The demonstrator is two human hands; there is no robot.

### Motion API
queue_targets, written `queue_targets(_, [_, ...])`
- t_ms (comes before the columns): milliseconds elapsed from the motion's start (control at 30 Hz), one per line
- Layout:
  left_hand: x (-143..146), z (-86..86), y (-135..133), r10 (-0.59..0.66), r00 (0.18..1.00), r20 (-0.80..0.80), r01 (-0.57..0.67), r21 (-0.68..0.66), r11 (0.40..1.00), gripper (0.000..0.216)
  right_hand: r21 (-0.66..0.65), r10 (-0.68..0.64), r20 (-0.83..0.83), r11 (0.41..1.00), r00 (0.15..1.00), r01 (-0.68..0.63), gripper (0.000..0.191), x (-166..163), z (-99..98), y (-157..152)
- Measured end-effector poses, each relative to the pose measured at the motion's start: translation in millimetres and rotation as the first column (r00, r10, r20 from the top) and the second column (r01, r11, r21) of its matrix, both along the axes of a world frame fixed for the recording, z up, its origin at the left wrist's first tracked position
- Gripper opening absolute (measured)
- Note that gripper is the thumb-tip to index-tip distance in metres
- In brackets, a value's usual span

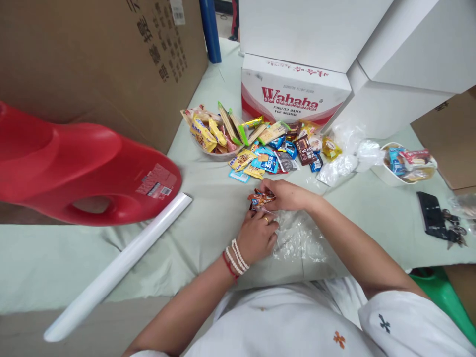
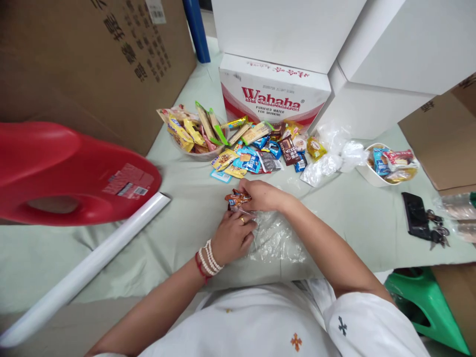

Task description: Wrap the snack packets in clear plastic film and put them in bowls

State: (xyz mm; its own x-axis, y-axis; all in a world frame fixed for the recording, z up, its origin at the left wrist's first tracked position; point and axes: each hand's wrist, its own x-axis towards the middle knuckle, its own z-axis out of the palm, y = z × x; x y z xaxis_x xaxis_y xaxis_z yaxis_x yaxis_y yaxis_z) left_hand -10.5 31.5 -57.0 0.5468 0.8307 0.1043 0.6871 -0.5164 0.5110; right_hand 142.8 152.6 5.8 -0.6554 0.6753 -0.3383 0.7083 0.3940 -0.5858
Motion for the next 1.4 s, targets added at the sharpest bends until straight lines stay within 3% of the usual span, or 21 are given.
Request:
queue_targets(100, [1, -0.4, 0, -0.006, 1.0, 0.004, 0.006, -0.007, 1.0, 0.026, 0.04, -0.107, -0.14, 0.993, 0.984, 0.114, 0.029, 7, -4.4, -1])
queue_targets(200, [0, 0.2, 0, 0.068, 0.997, 0.035, -0.068, -0.001, 0.998, 0.041, 0.115, -0.27, -0.281, 0.943, 0.921, 0.312, 0.043, 26, -1.7, 1])
queue_targets(267, [-2, 0.5, 1, 0.129, 0.991, 0.04, -0.129, -0.003, 0.992, 0.05, 0.177, -0.386, -0.385, 0.861, 0.839, 0.477, 0.058, 46, 8.5, -4])
queue_targets(333, [-3, 0.1, 2, 0.173, 0.984, 0.034, -0.173, -0.015, 0.985, 0.053, 0.187, -0.484, -0.527, 0.736, 0.698, 0.651, 0.062, 68, 23.4, -18])
queue_targets(400, [-3, -0.6, 3, 0.199, 0.98, 0.024, -0.198, -0.024, 0.98, 0.054, 0.084, -0.539, -0.647, 0.653, 0.539, 0.753, 0.058, 84, 36.2, -40])
queue_targets(467, [-3, -0.8, 2, 0.196, 0.981, 0.013, -0.195, -0.024, 0.98, 0.055, -0.115, -0.589, -0.677, 0.677, 0.441, 0.727, 0.054, 93, 39.1, -62])
queue_targets(533, [-3, -0.2, 1, 0.171, 0.985, -0.002, -0.171, -0.03, 0.985, 0.055, -0.349, -0.679, -0.611, 0.692, 0.407, 0.632, 0.055, 98, 28.1, -79])
queue_targets(567, [-4, 0.3, 1, 0.155, 0.988, -0.007, -0.155, -0.038, 0.987, 0.055, -0.452, -0.738, -0.555, 0.655, 0.384, 0.606, 0.056, 100, 18.4, -85])
queue_targets(633, [-6, 0.7, -2, 0.145, 0.989, -0.003, -0.145, -0.05, 0.988, 0.052, -0.596, -0.853, -0.442, 0.51, 0.277, 0.62, 0.058, 107, -4.0, -93])
queue_targets(700, [-8, 0.3, -5, 0.179, 0.984, 0.012, -0.178, -0.04, 0.983, 0.05, -0.652, -0.913, -0.379, 0.377, 0.149, 0.658, 0.059, 120, -21.7, -97])
queue_targets(767, [-8, -0.8, -7, 0.234, 0.972, 0.008, -0.234, -0.008, 0.972, 0.05, -0.619, -0.911, -0.399, 0.351, 0.103, 0.702, 0.059, 135, -27.7, -101])
queue_targets(833, [-7, -1.6, -8, 0.261, 0.965, -0.038, -0.261, 0.021, 0.965, 0.05, -0.486, -0.863, -0.47, 0.429, 0.186, 0.761, 0.056, 143, -22.1, -104])
queue_targets(933, [-5, -1.3, -7, 0.235, 0.963, -0.133, -0.234, 0.023, 0.972, 0.046, -0.088, -0.673, -0.541, 0.642, 0.504, 0.762, 0.049, 135, -8.4, -103])
queue_targets(1000, [-5, -0.5, -6, 0.212, 0.963, -0.167, -0.213, 0.014, 0.977, 0.046, 0.213, -0.465, -0.489, 0.758, 0.739, 0.617, 0.044, 119, -7.9, -99])
queue_targets(1067, [-6, -0.3, -7, 0.203, 0.962, -0.18, -0.203, 0.019, 0.979, 0.047, 0.421, -0.279, -0.368, 0.8, 0.887, 0.427, 0.036, 102, -16.6, -95])
queue_targets(1133, [-8, -1.1, -8, 0.203, 0.962, -0.185, -0.2, 0.033, 0.979, 0.047, 0.505, -0.16, -0.244, 0.821, 0.956, 0.266, 0.036, 91, -28.5, -96])
queue_targets(1233, [-10, -3.4, -11, 0.199, 0.963, -0.179, -0.193, 0.051, 0.98, 0.046, 0.485, -0.025, -0.16, 0.869, 0.987, 0.101, 0.046, 90, -35.6, -105])
queue_targets(1300, [-10, -4.7, -12, 0.198, 0.965, -0.173, -0.191, 0.057, 0.98, 0.046, 0.438, -0.015, -0.19, 0.894, 0.982, 0.098, 0.059, 97, -30.7, -109])
queue_targets(1400, [-10, -5.0, -12, 0.208, 0.963, -0.173, -0.2, 0.061, 0.978, 0.045, 0.372, -0.103, -0.217, 0.911, 0.971, 0.18, 0.058, 105, -20.6, -99])
